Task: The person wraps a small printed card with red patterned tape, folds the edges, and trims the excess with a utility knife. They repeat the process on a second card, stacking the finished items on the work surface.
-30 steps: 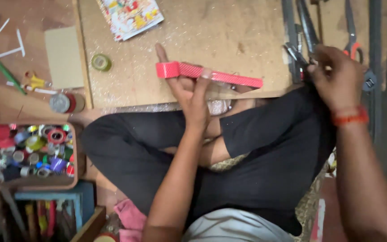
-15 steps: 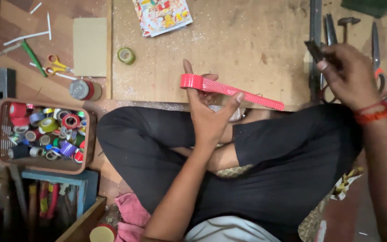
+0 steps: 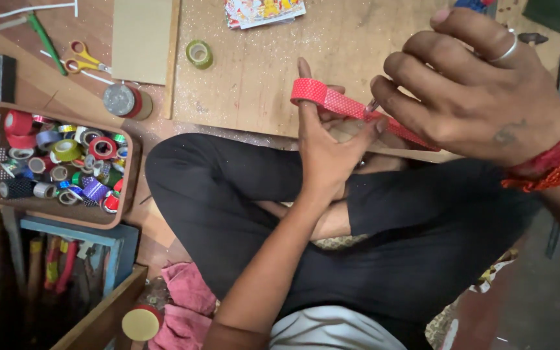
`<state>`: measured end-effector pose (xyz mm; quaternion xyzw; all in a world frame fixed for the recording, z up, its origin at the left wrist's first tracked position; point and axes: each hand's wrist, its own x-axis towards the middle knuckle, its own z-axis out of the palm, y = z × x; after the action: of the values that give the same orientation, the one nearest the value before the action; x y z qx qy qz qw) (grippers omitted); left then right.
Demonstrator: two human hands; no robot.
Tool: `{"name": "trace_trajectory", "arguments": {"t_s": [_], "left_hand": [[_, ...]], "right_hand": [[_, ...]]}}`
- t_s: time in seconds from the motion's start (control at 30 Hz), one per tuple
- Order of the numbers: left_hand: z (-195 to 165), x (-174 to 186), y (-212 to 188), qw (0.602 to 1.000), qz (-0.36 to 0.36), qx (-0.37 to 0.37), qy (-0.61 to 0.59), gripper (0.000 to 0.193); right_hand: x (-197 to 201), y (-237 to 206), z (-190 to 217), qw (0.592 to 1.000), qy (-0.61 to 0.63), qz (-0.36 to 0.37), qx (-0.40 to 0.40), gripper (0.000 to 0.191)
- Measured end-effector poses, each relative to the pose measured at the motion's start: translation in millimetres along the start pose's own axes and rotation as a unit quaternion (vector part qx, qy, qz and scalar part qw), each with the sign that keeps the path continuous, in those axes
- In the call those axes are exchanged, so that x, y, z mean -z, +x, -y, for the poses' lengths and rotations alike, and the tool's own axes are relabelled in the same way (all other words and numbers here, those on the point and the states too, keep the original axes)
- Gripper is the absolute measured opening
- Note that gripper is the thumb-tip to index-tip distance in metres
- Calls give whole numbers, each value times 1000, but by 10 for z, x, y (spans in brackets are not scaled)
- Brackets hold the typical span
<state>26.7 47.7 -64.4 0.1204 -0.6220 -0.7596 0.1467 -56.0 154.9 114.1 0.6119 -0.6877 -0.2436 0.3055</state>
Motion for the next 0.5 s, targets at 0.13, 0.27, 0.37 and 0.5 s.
{"name": "trace_trajectory", "arguments": {"t_s": [0.13, 0.27, 0.37, 0.5], "left_hand": [[39, 7, 9, 1000, 2, -16, -14, 123], [58, 13, 27, 999, -13, 26, 22, 127], [81, 50, 66, 1000, -4, 29, 7, 133], [136, 50, 69, 995, 6, 94, 19, 119]], "right_hand": [[-62, 32, 29, 999, 20, -21, 21, 24], [-116, 74, 79, 999, 38, -13, 33, 27], [-109, 102, 82, 999, 22, 1, 37, 27], [-32, -53, 10, 1000, 7, 24, -14, 28]]}}
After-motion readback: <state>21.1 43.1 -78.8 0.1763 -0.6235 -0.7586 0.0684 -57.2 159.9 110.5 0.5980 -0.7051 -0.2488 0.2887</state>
